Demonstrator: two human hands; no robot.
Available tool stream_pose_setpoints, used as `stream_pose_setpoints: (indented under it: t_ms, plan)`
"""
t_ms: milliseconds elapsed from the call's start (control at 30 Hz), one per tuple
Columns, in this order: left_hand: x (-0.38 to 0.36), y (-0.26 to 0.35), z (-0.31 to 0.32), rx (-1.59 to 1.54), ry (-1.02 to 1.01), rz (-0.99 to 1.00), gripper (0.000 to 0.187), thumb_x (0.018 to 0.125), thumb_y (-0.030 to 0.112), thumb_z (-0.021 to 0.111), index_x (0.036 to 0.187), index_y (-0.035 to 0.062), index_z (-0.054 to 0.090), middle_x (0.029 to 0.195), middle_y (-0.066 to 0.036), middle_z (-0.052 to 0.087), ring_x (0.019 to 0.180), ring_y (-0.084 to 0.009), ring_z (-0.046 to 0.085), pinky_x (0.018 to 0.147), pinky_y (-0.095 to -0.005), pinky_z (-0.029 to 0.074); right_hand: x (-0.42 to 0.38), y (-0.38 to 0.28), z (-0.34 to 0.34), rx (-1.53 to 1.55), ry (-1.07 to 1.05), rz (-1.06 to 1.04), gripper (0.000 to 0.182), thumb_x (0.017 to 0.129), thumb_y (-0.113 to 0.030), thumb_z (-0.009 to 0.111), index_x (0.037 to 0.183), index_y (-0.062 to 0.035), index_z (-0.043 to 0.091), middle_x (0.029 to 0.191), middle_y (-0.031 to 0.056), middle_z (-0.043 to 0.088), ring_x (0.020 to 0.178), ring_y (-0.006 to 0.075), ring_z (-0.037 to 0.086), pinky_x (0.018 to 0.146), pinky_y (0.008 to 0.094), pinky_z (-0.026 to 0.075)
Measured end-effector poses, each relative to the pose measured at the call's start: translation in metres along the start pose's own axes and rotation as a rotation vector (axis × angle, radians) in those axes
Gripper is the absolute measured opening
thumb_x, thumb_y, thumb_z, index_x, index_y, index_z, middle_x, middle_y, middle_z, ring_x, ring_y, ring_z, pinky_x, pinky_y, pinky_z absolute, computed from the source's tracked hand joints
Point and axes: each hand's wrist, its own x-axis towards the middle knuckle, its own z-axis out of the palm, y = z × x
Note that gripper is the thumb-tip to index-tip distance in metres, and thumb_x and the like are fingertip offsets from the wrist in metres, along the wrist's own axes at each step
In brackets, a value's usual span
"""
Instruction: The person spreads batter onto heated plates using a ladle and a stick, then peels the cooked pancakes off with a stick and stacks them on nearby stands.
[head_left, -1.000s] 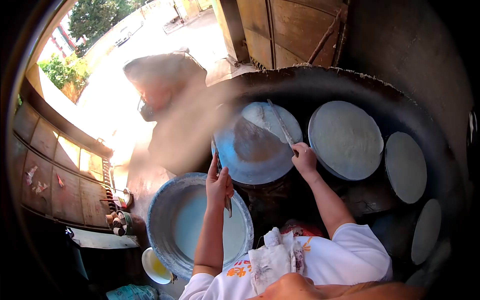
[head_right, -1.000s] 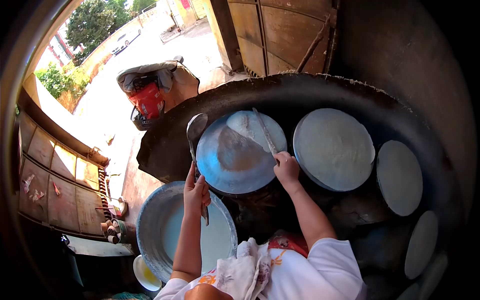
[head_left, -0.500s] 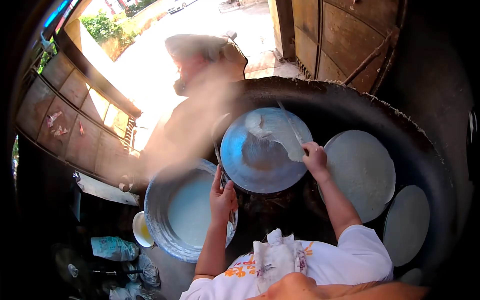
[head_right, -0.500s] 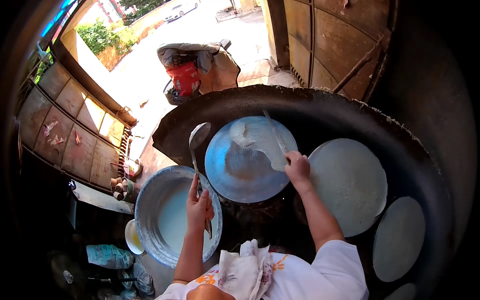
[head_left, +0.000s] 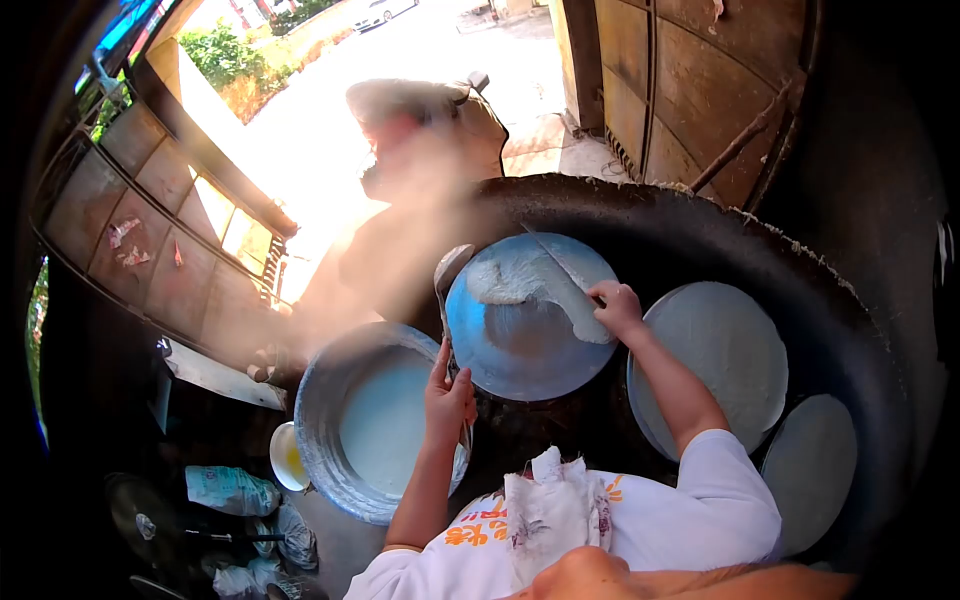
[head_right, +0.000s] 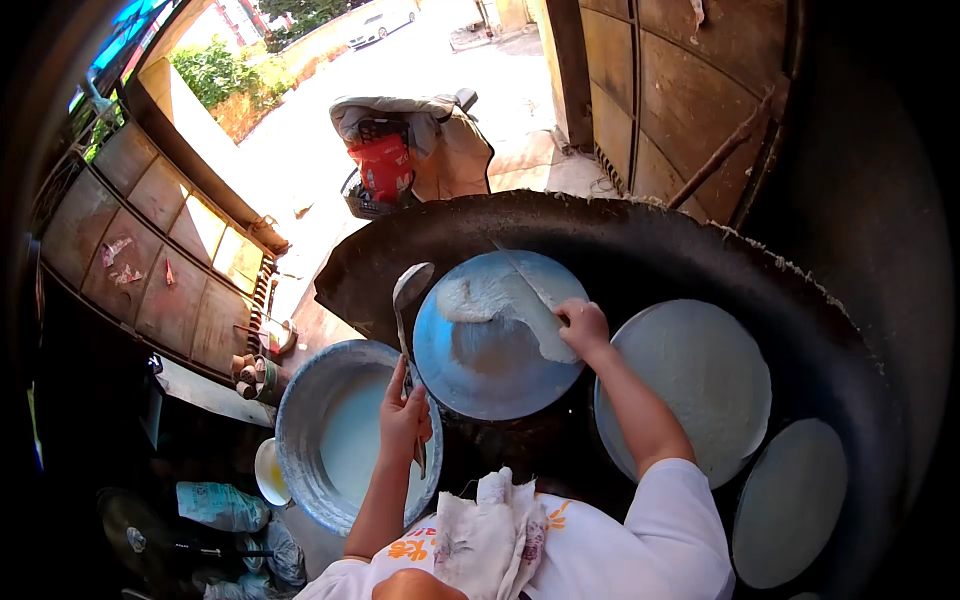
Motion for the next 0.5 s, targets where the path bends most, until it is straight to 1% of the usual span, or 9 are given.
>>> stream_pose_setpoints:
  t_ms: [33, 67, 167, 233, 300, 333, 433, 467, 500]
  plan:
    - [0.006, 0.000, 0.003, -0.020, 0.015, 0.005, 0.058, 0.094, 0.011, 0.049, 0.146, 0.0215, 0.024, 0.051, 0.004, 0.030, 0.035, -0.0060, 0.027, 0.033, -0.0244, 0.024, 0.013, 0.012, 0.004, -0.064, 0.017, -0.025, 0.020, 0.064, -0.003, 0.061, 0.081, -0.0101, 0.069, 0.090, 0.0074, 0.065, 0.084, 0.0301, 0.060, 0.074, 0.0377, 0.049]
    - [0.010, -0.001, 0.006, -0.035, 0.031, 0.002, 0.058, 0.095, 0.011, 0.049, 0.146, 0.0217, 0.024, 0.051, 0.004, 0.030, 0.035, -0.0059, 0.027, 0.033, -0.0243, 0.024, 0.019, 0.004, 0.014, -0.111, -0.047, -0.115, 0.020, 0.065, -0.002, 0.060, 0.081, -0.0102, 0.068, 0.090, 0.0052, 0.065, 0.083, 0.0305, 0.059, 0.074, 0.0370, 0.048]
    - [0.000, -0.003, 0.002, -0.028, 0.070, -0.035, 0.059, 0.094, 0.010, 0.048, 0.146, 0.0210, 0.022, 0.050, 0.004, 0.030, 0.035, -0.0058, 0.027, 0.033, -0.0239, 0.025, 0.001, -0.028, 0.037, 0.013, -0.158, -0.221, 0.022, 0.066, -0.001, 0.059, 0.083, -0.0113, 0.068, 0.091, 0.0039, 0.065, 0.084, 0.0306, 0.059, 0.075, 0.0372, 0.048]
    - [-0.004, -0.001, -0.004, -0.015, 0.079, -0.023, 0.060, 0.094, 0.008, 0.049, 0.146, 0.0182, 0.022, 0.049, 0.004, 0.033, 0.035, -0.0057, 0.029, 0.033, -0.0238, 0.028, -0.008, -0.032, 0.035, 0.032, -0.253, -0.232, 0.021, 0.068, -0.002, 0.060, 0.084, -0.0117, 0.067, 0.091, 0.0041, 0.065, 0.083, 0.0302, 0.059, 0.074, 0.0375, 0.048]
    - [-0.011, 0.002, -0.009, 0.027, 0.098, -0.046, 0.060, 0.094, 0.008, 0.048, 0.146, 0.0195, 0.022, 0.049, 0.005, 0.032, 0.035, -0.0055, 0.028, 0.033, -0.0238, 0.027, -0.015, -0.034, 0.017, 0.069, -0.313, -0.291, 0.018, 0.068, -0.003, 0.060, 0.083, -0.0113, 0.067, 0.091, 0.0043, 0.065, 0.083, 0.0298, 0.059, 0.073, 0.0375, 0.048]
    - [-0.012, 0.002, -0.009, 0.050, 0.107, -0.056, 0.060, 0.094, 0.008, 0.048, 0.146, 0.0200, 0.022, 0.049, 0.005, 0.031, 0.035, -0.0056, 0.028, 0.033, -0.0238, 0.027, -0.001, -0.023, 0.011, 0.183, -0.402, -0.232, 0.016, 0.069, -0.004, 0.061, 0.081, -0.0109, 0.067, 0.090, 0.0041, 0.065, 0.082, 0.0288, 0.059, 0.072, 0.0371, 0.048]
    - [-0.004, -0.005, -0.006, 0.023, 0.119, -0.060, 0.060, 0.094, 0.008, 0.048, 0.146, 0.0215, 0.021, 0.049, 0.005, 0.031, 0.035, -0.0055, 0.028, 0.033, -0.0235, 0.026, 0.045, -0.005, 0.012, 0.065, -0.195, -0.143, 0.015, 0.068, -0.003, 0.060, 0.079, -0.0109, 0.067, 0.091, 0.0037, 0.065, 0.083, 0.0274, 0.059, 0.073, 0.0366, 0.048]
    - [0.003, -0.007, -0.003, 0.004, 0.111, -0.062, 0.060, 0.094, 0.008, 0.048, 0.146, 0.0219, 0.021, 0.049, 0.005, 0.031, 0.036, -0.0055, 0.028, 0.033, -0.0234, 0.026, 0.054, -0.006, 0.018, -0.015, -0.170, -0.288, 0.014, 0.068, -0.004, 0.060, 0.078, -0.0112, 0.066, 0.090, 0.0020, 0.065, 0.084, 0.0273, 0.058, 0.074, 0.0363, 0.047]
    - [0.006, -0.007, -0.003, 0.001, 0.114, -0.051, 0.060, 0.094, 0.008, 0.048, 0.146, 0.0222, 0.022, 0.049, 0.005, 0.031, 0.036, -0.0054, 0.028, 0.033, -0.0233, 0.026, 0.053, -0.006, 0.022, -0.004, -0.228, -0.330, 0.013, 0.068, -0.004, 0.060, 0.077, -0.0112, 0.066, 0.090, 0.0013, 0.065, 0.084, 0.0273, 0.058, 0.074, 0.0362, 0.047]
